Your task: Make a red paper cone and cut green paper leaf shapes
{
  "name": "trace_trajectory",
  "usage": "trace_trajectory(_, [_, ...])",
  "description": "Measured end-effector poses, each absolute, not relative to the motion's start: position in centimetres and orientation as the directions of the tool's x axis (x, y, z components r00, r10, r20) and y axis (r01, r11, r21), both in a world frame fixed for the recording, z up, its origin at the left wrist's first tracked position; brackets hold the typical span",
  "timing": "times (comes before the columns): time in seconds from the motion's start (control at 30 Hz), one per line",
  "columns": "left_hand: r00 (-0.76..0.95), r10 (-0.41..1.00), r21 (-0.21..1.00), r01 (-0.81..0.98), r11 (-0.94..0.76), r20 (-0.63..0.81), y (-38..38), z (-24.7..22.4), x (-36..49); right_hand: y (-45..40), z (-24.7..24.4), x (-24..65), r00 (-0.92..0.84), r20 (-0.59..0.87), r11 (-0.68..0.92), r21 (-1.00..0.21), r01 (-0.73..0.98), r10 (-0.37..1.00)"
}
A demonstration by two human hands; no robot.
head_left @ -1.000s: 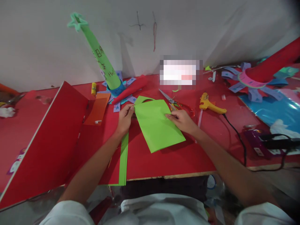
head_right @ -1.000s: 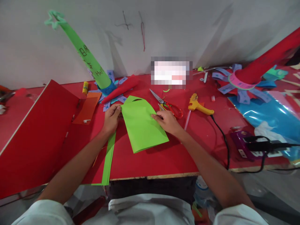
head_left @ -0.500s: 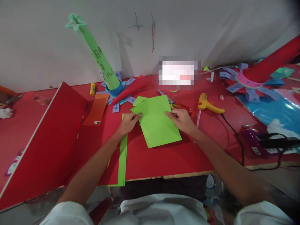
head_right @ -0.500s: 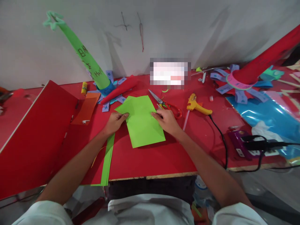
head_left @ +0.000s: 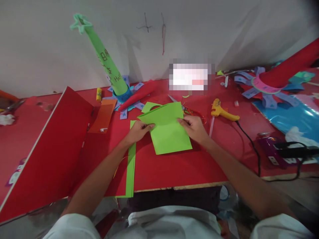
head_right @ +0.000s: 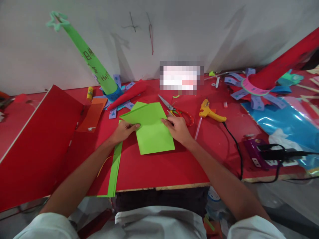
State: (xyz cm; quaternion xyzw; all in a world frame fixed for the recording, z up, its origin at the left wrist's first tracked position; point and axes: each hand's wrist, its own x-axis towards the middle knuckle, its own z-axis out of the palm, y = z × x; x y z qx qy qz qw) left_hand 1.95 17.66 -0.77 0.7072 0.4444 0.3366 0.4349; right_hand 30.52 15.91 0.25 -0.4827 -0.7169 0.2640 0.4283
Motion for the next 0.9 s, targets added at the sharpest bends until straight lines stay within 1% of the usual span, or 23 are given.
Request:
trace_trajectory(0.07, [0.376,0.922,0.908,0.348,-0.233,0.092,17.55,-0.74,1.78,15.77,0.04,30.35,-0.133,0.379,0.394,-0.787,0.475,0.916])
trace_trajectory(0.27, [0.439,0.894,0.922,0.301,-0.244,0.093,17.08,-1.07,1.78,15.63,-0.08,30.22,-0.057,0.430,0.406,-0.789,0.461,0.901])
trace_trajectory(0.37, [0.446,0.890,0.928,0.285,-0.239,0.092,17.22,-1.31,1.95,15.79,0.02,30.46,-0.030,0.423,0.391,-0.807,0.443,0.906])
trace_trajectory(0.53, [0.512,0.853,0.951,0.200,-0.234,0.102,17.15,-0.96,2.11,15.90,-0.14,30.97,-0.005,0.386,0.354,-0.840,0.412,0.922])
trace_trajectory(0.6, [0.532,0.840,0.944,0.212,-0.251,0.104,16.93,-0.73,2.04,15.85,-0.25,31.02,-0.006,0.380,0.350,-0.846,0.401,0.925])
trace_trajectory(0.77, [0.564,0.821,0.885,0.334,-0.326,0.090,16.64,-0.60,1.78,15.62,-0.03,30.77,-0.001,0.389,0.359,-0.849,0.388,0.921])
trace_trajectory(0.9, [0.557,0.820,0.887,0.303,-0.348,0.132,16.80,-0.65,1.92,15.54,0.55,30.70,0.040,0.398,0.352,-0.851,0.390,0.917])
